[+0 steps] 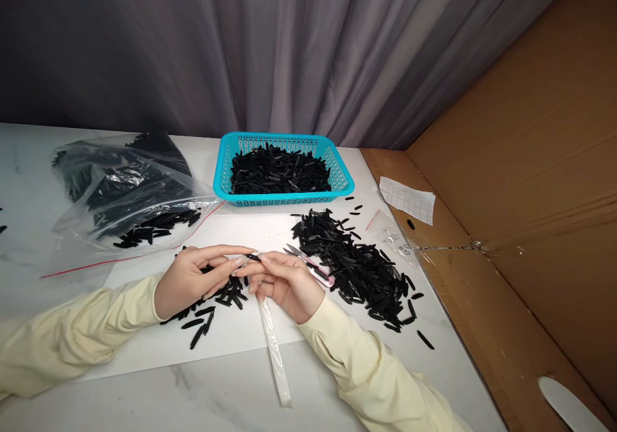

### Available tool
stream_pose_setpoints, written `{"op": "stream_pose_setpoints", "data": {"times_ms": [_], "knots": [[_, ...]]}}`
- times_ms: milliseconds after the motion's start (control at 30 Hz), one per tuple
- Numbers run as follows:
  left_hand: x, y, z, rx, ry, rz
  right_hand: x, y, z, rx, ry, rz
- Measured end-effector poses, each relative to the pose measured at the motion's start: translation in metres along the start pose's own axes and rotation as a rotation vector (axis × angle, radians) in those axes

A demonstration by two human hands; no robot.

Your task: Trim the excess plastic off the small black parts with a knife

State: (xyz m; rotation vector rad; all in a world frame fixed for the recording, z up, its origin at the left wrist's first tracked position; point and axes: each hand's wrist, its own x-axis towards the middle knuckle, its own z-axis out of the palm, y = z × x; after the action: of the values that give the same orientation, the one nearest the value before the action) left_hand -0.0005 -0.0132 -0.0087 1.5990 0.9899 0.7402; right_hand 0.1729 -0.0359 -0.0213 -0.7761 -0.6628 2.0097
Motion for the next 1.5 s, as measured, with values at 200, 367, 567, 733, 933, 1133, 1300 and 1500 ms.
{"op": "stream_pose_setpoints", "data": {"times_ms": [200,367,567,733,933,1133,1300,1500], "knots": [[0.0,0.003,0.0,-0.04,-0.014,-0.01,-0.001,-0.001,0.0,0.01,0.028,0.005],[-0.001,0.002,-0.001,-0.067,-0.018,-0.023,0.0,-0.001,0.002,0.012,0.048,0.024],[0.004,0.003,-0.004,-0.239,-0.054,-0.118,-0.002,-0.006,0.002,-0.094,0.099,-0.055],[0.013,0.001,-0.01,-0.465,-0.014,-0.263,0.0,-0.045,0.011,-0.445,0.213,-0.331],[0.018,0.0,-0.014,-0.649,-0.041,-0.297,0.042,-0.102,0.022,-1.175,0.297,-0.669],[0.02,-0.003,-0.014,-0.728,-0.046,-0.286,0.027,-0.068,0.036,-1.555,0.295,-0.715],[0.018,0.0,-0.013,-0.722,-0.053,-0.266,0.005,-0.021,0.039,-1.085,0.076,-0.157],[0.016,-0.002,-0.01,-0.613,-0.026,-0.187,0.017,0.005,0.037,-0.595,0.045,-0.052]]}}
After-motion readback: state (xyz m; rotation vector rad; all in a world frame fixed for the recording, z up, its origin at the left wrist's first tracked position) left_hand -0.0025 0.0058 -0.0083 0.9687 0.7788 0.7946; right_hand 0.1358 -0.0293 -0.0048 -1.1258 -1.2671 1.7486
